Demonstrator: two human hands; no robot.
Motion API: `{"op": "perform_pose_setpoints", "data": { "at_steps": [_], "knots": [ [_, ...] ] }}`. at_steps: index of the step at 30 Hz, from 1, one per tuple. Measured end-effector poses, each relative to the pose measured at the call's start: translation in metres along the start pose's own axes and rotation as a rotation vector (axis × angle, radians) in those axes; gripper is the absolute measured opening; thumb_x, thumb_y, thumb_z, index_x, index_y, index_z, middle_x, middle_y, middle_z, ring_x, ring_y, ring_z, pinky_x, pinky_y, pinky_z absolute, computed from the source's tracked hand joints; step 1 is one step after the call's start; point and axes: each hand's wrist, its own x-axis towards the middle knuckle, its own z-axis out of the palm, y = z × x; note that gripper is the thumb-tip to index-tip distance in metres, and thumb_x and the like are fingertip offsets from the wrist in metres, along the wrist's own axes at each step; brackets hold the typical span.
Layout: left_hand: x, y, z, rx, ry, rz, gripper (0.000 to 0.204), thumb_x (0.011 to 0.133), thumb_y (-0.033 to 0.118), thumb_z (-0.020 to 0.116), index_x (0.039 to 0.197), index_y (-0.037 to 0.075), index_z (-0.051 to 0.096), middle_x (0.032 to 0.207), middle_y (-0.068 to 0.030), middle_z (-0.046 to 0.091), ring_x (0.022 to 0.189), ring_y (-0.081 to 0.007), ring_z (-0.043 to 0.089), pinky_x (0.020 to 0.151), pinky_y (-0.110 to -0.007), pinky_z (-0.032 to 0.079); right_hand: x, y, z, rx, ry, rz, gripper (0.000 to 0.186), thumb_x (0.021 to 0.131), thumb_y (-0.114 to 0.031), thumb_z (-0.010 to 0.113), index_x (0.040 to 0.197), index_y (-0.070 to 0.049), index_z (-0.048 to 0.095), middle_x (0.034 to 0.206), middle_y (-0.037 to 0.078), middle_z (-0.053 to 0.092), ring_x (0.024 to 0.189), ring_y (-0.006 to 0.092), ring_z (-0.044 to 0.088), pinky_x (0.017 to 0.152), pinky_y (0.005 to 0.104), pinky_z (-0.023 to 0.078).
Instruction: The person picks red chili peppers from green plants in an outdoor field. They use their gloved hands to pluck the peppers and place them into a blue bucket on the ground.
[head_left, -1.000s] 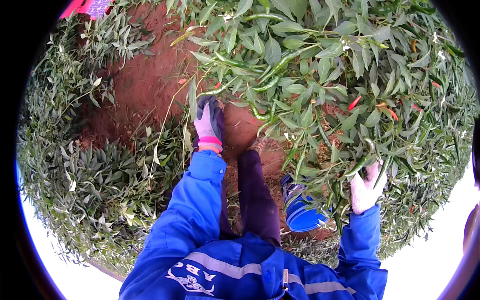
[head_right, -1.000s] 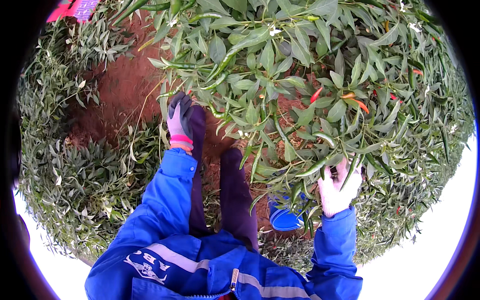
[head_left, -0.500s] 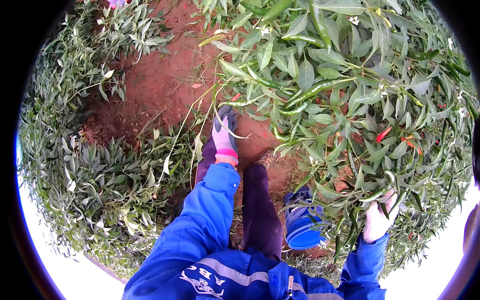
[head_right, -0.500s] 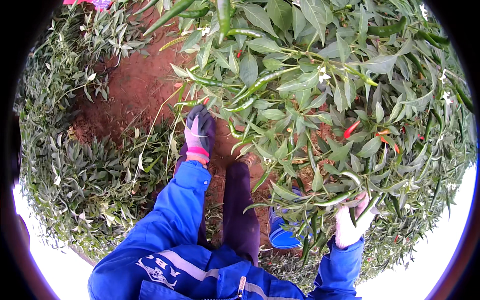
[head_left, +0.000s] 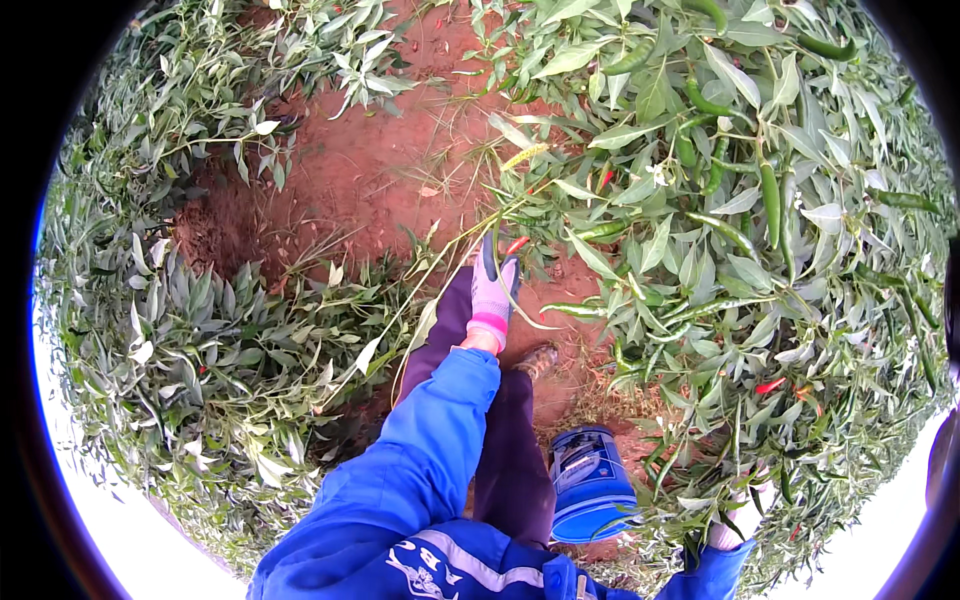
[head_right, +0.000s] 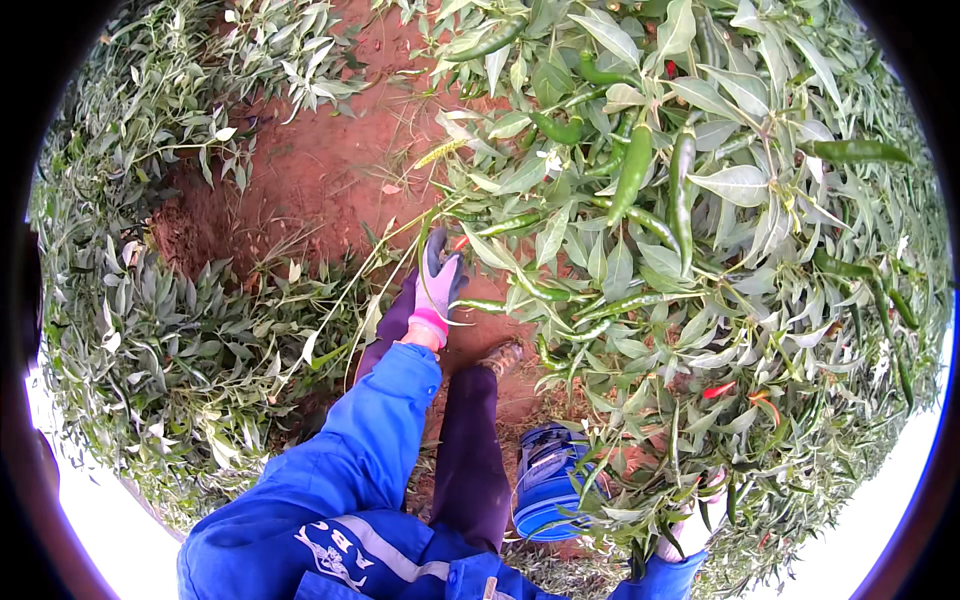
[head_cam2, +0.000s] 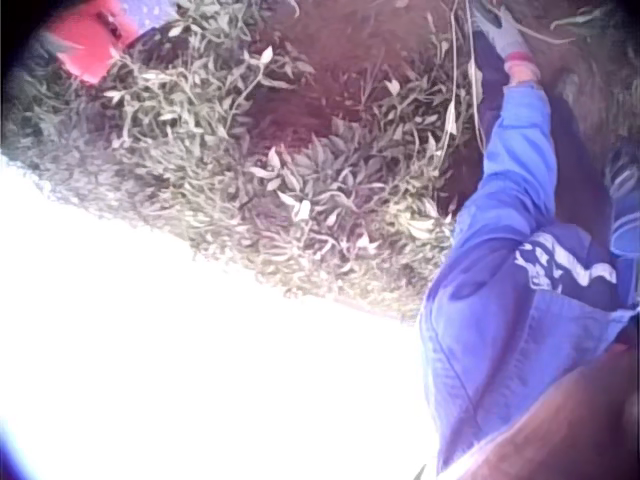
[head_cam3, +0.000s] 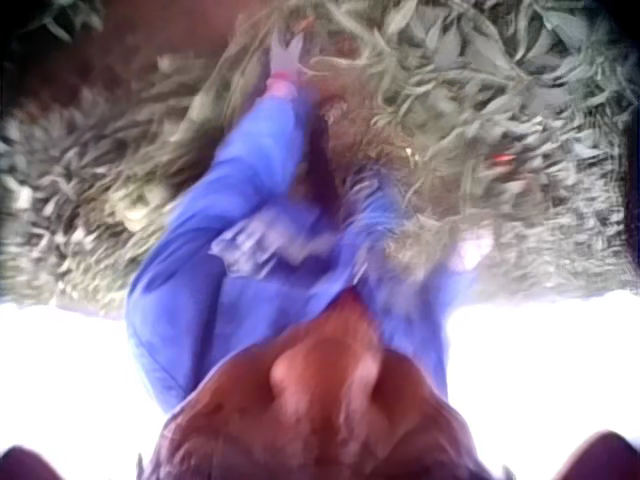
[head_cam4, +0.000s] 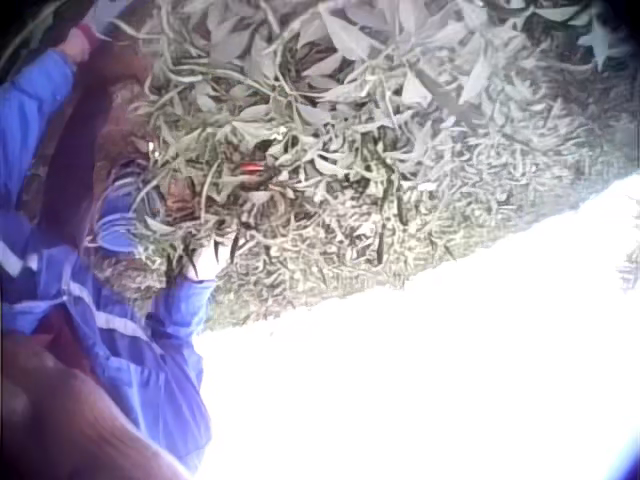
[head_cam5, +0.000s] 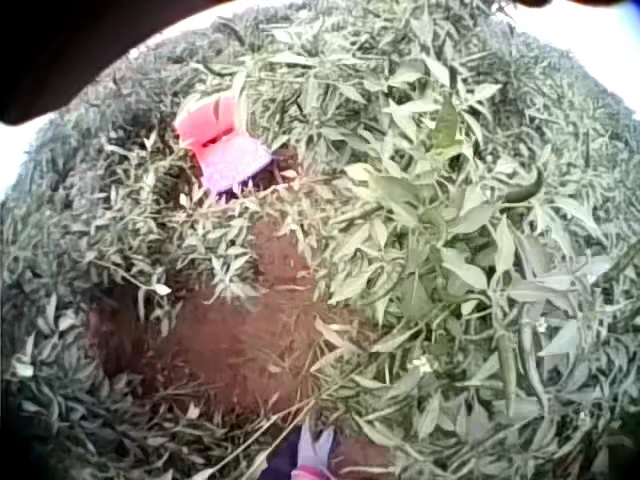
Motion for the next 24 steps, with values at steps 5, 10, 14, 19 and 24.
{"op": "perform_pose_setpoints", "data": {
  "at_steps": [5, 10, 14, 19, 24],
  "knots": [
    [-0.001, -0.02, 0.001, -0.123, -0.099, -0.218, 0.047, 0.096, 0.016, 0.058, 0.14, 0.014, 0.045, 0.106, -0.0009, 0.061, 0.078, -0.0123, 0.064, 0.059, -0.027, 0.048, -0.01, 0.009, -0.015, -0.079, -0.071, 0.179, 0.014, 0.089, -0.01, 0.061, 0.102, -0.005, 0.058, 0.09, 0.0, 0.057, 0.081, 0.0086, 0.052, 0.079, 0.026, 0.043],
    [-0.01, 0.01, 0.014, -0.048, -0.078, -0.246, 0.032, 0.094, 0.018, 0.061, 0.125, 0.01, 0.059, 0.086, 0.0022, 0.063, 0.064, -0.0095, 0.06, 0.051, -0.024, 0.043, -0.07, 0.006, -0.012, 0.003, 0.104, 0.002, 0.015, 0.085, -0.014, 0.07, 0.091, -0.003, 0.062, 0.093, 0.008, 0.065, 0.09, 0.0164, 0.058, 0.085, 0.0319, 0.046],
    [-0.005, 0.024, 0.04, 0.195, -0.073, -0.122, 0.023, 0.091, 0.018, 0.063, 0.113, 0.011, 0.067, 0.074, 0.0016, 0.062, 0.057, -0.0081, 0.054, 0.048, -0.025, 0.042, -0.141, 0.041, 0.034, 0.08, -0.233, 0.277, 0.014, 0.085, -0.009, 0.069, 0.094, -0.001, 0.063, 0.096, 0.013, 0.066, 0.088, 0.0196, 0.063, 0.08, 0.0341, 0.052],
    [-0.026, 0.076, 0.024, 0.141, 0.016, -0.207, 0.021, 0.087, 0.014, 0.063, 0.106, 0.008, 0.066, 0.082, -0.0056, 0.067, 0.07, -0.0135, 0.062, 0.063, -0.031, 0.049, -0.112, 0.035, 0.135, 0.253, -0.778, 0.11, 0.014, 0.084, -0.004, 0.07, 0.096, 0.0, 0.063, 0.098, 0.018, 0.067, 0.079, 0.0233, 0.067, 0.071, 0.036, 0.058],
    [-0.026, 0.065, 0.023, -0.16, 0.01, -0.105, 0.022, 0.089, 0.004, 0.064, 0.111, 0.005, 0.065, 0.083, 0.0002, 0.064, 0.063, -0.0069, 0.055, 0.054, -0.024, 0.046, -0.037, 0.005, 0.256, 0.399, -0.858, -0.099, 0.013, 0.085, -0.005, 0.07, 0.097, 0.0, 0.066, 0.098, 0.018, 0.067, 0.086, 0.0259, 0.069, 0.075, 0.0363, 0.06]
  ]
}}
